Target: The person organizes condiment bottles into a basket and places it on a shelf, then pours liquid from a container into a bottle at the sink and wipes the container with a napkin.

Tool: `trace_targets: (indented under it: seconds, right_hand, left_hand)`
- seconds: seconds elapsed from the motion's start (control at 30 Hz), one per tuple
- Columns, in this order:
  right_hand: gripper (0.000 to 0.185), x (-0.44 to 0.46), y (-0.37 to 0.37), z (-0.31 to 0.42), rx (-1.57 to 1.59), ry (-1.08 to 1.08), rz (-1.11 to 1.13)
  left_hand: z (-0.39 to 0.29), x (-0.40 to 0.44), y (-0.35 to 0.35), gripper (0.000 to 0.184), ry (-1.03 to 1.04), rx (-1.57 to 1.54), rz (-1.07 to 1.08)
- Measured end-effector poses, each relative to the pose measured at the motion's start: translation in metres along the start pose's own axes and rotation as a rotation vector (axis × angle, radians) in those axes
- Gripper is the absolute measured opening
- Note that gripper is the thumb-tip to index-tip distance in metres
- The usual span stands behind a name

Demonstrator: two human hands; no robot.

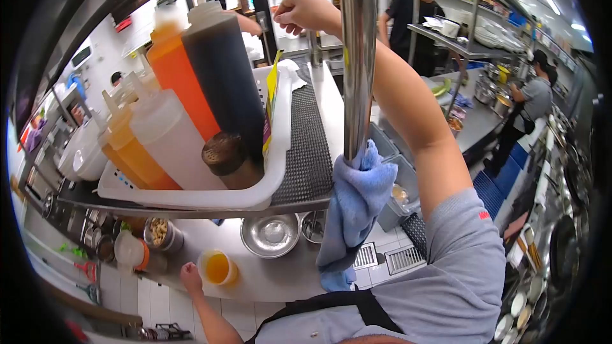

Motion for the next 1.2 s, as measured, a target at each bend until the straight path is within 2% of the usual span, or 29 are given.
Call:
trace_targets:
  seconds: [0.03,0.07,0.13,0.17,0.2,0.23,0.27,0.33,0.4,0.43,0.47,0.53,0.7,0.73,0.83,1.03,1.2]
  right_hand:
    - [0.020,0.013,0.006,0.003,-0.018,-0.060,-0.005]
    - [0.019,0.024,0.011,0.001,-0.014,-0.051,-0.019]
    - [0.017,0.037,0.017,0.008,0.009,-0.066,-0.022]
    - [0.017,0.040,0.020,0.013,0.032,-0.092,-0.010]
    - [0.017,0.044,0.025,0.015,-0.200,-0.085,0.027]
    - [0.015,0.049,0.035,-0.002,-0.261,0.102,0.101]
    - [0.021,0.052,0.044,-0.023,-0.337,0.284,0.191]
    - [0.021,0.073,0.088,-0.079,0.024,0.258,0.351]
    - [0.007,0.060,0.108,-0.089,0.337,0.248,0.357]
    - [0.006,0.055,0.113,-0.090,0.442,0.246,0.337]
    - [0.012,0.051,0.114,-0.092,0.518,0.242,0.311]
    - [0.011,0.013,0.099,-0.057,0.612,0.323,0.258]
    - [0.009,-0.008,0.092,-0.040,0.690,0.395,0.192]
    - [0.033,-0.009,0.091,-0.037,0.733,0.407,0.168]
    - [0.077,-0.014,0.088,-0.026,0.773,0.426,0.128]
    - [0.065,-0.007,0.094,-0.034,0.806,0.552,0.136]
    - [0.058,-0.005,0.097,-0.038,0.739,0.519,0.155]
  left_hand:
    - [-0.005,-0.015,-0.019,0.025,0.031,-0.071,-0.144]
    - [-0.003,-0.034,-0.027,0.025,0.011,-0.068,-0.168]
    - [-0.013,-0.080,-0.040,0.025,-0.185,-0.262,-0.156]
    - [-0.004,-0.095,-0.047,0.025,-0.194,-0.265,-0.176]
    - [0.002,-0.113,-0.062,0.024,-0.147,-0.249,-0.230]
    - [0.006,-0.127,-0.076,0.023,-0.097,-0.228,-0.283]
    - [-0.003,-0.143,-0.087,0.023,-0.104,-0.222,-0.298]
    - [-0.006,-0.187,-0.109,0.024,-0.277,-0.284,-0.386]
    - [-0.002,-0.213,-0.121,0.025,-0.300,-0.291,-0.419]
    - [-0.002,-0.220,-0.129,0.026,-0.306,-0.308,-0.441]
    - [-0.003,-0.228,-0.133,0.025,-0.315,-0.312,-0.458]
    - [0.007,-0.229,-0.140,0.024,-0.283,-0.339,-0.435]
    - [0.010,-0.241,-0.145,0.023,-0.250,-0.404,-0.421]
    - [0.004,-0.244,-0.145,0.023,-0.250,-0.402,-0.424]
    - [-0.003,-0.248,-0.145,0.023,-0.265,-0.431,-0.417]
    - [-0.010,-0.250,-0.145,0.022,-0.266,-0.410,-0.418]
    - [-0.008,-0.252,-0.145,0.022,-0.258,-0.398,-0.394]
Point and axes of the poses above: each hand's wrist, its own x-axis towards the middle knuckle, its own y-axis out of the palm, z = x × y, the point moved 10 cm from there along x, towards the middle knuckle, and after that the axes turned 5 degrees about z, right-handed, at the moved point
